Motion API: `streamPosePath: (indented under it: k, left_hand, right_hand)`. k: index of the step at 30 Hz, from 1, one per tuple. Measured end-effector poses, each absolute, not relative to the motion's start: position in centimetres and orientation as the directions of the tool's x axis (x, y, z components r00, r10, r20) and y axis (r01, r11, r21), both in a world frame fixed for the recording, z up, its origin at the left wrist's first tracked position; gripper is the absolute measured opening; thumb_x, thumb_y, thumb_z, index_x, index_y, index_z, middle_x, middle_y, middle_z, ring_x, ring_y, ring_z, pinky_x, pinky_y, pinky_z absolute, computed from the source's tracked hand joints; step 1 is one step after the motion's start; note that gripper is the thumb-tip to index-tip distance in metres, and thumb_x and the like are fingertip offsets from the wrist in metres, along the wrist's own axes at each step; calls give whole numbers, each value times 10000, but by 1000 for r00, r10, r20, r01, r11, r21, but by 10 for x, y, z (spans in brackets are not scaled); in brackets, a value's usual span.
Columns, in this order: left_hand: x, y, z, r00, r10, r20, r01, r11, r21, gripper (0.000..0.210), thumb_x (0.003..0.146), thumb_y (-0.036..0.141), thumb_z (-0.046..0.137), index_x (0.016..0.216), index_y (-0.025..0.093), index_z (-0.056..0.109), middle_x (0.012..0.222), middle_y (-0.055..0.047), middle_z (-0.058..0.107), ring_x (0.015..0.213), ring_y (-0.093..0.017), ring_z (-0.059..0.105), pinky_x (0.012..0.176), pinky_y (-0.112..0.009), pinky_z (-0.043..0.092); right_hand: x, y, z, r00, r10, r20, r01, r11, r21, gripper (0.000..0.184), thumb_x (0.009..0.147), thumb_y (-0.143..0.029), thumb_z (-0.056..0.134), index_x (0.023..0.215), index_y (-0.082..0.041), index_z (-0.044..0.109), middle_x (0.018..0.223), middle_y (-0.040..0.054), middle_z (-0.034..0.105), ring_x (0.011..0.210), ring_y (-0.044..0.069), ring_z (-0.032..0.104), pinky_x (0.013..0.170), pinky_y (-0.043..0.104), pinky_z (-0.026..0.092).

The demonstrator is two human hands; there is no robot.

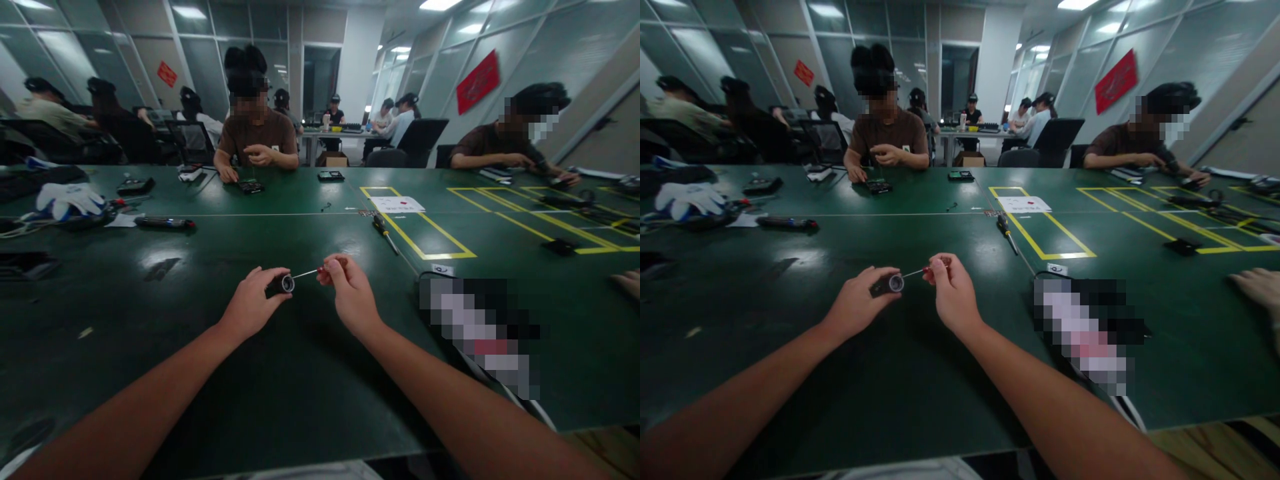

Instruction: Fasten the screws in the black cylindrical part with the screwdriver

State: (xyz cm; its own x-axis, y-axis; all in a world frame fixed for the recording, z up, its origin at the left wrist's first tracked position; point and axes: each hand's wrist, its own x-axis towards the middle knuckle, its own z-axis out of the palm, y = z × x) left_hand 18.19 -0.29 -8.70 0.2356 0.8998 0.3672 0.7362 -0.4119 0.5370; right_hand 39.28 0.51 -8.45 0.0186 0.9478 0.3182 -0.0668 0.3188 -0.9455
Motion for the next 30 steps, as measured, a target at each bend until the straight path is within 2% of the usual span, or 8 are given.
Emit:
streamPosePath:
  k: [3, 7, 13, 16, 21, 25, 27, 30]
  left_hand:
    - [183, -4, -84, 228, 909, 350, 737, -396, 547, 356, 851, 227, 758, 1202, 230, 703, 1175, -66, 738, 1085, -281, 689, 1163, -568, 392]
    - [182, -3, -85, 220, 907, 359, 736, -396, 549, 360, 857, 223, 754, 1213, 233, 703, 1163, -64, 736, 1067, -274, 685, 1132, -549, 423]
    - [181, -2, -89, 222, 900, 375, 719, -411, 561, 360, 866, 227, 738, 1223, 236, 695, 1162, -56, 732, 1068, -260, 670, 996, -457, 521]
    - [180, -2, -91, 223, 899, 377, 698, -417, 582, 356, 870, 227, 727, 1224, 238, 691, 1158, -52, 727, 1060, -248, 671, 962, -426, 536]
    - [178, 1, -96, 250, 884, 395, 650, -455, 609, 338, 876, 209, 714, 1213, 232, 688, 1234, -47, 716, 1155, -237, 659, 1037, -414, 512]
    - [178, 1, -97, 279, 889, 363, 617, -456, 641, 326, 908, 207, 672, 1233, 239, 669, 1292, -37, 696, 1218, -225, 636, 1091, -417, 478]
    - [179, 1, -96, 284, 895, 345, 612, -446, 653, 317, 915, 209, 657, 1231, 244, 660, 1277, -33, 697, 1194, -224, 643, 1062, -415, 496]
    - [179, 2, -95, 247, 907, 340, 623, -418, 661, 351, 905, 209, 668, 1255, 236, 644, 1265, -41, 697, 1164, -230, 653, 1031, -417, 515]
  right_hand:
    - [393, 2, -83, -25, 936, 350, -15, 350, -937, 228, 992, -451, 555, 1028, -235, 618, 896, 23, 691, 821, 181, 668, 786, 349, 518]
    - [393, -1, -79, -54, 924, 377, 36, 380, -924, 194, 1010, -414, 531, 1021, -241, 619, 833, 8, 679, 772, 175, 651, 760, 340, 504]
    - [393, -4, -76, -33, 921, 389, 86, 390, -917, 175, 1010, -397, 526, 1013, -245, 615, 845, 10, 681, 780, 178, 651, 765, 338, 502]
    - [392, -3, -77, -65, 923, 379, 62, 382, -922, 181, 1011, -409, 526, 1025, -249, 609, 783, -6, 659, 736, 173, 633, 734, 331, 495]
    - [393, -1, -79, -171, 920, 352, -86, 342, -936, 220, 980, -476, 578, 1005, -262, 624, 730, -27, 612, 656, 160, 582, 644, 308, 456]
    - [394, -3, -79, -161, 913, 375, 19, 383, -924, 391, 1023, -535, 468, 888, -246, 693, 727, -1, 606, 657, 160, 552, 647, 316, 435]
    - [394, -5, -78, -138, 918, 372, 84, 385, -919, 353, 1019, -509, 488, 930, -253, 713, 794, 13, 652, 700, 170, 586, 672, 322, 452]
    - [393, -7, -77, -87, 927, 365, 71, 371, -926, 213, 982, -438, 574, 1025, -258, 680, 872, 18, 698, 787, 192, 654, 743, 338, 502]
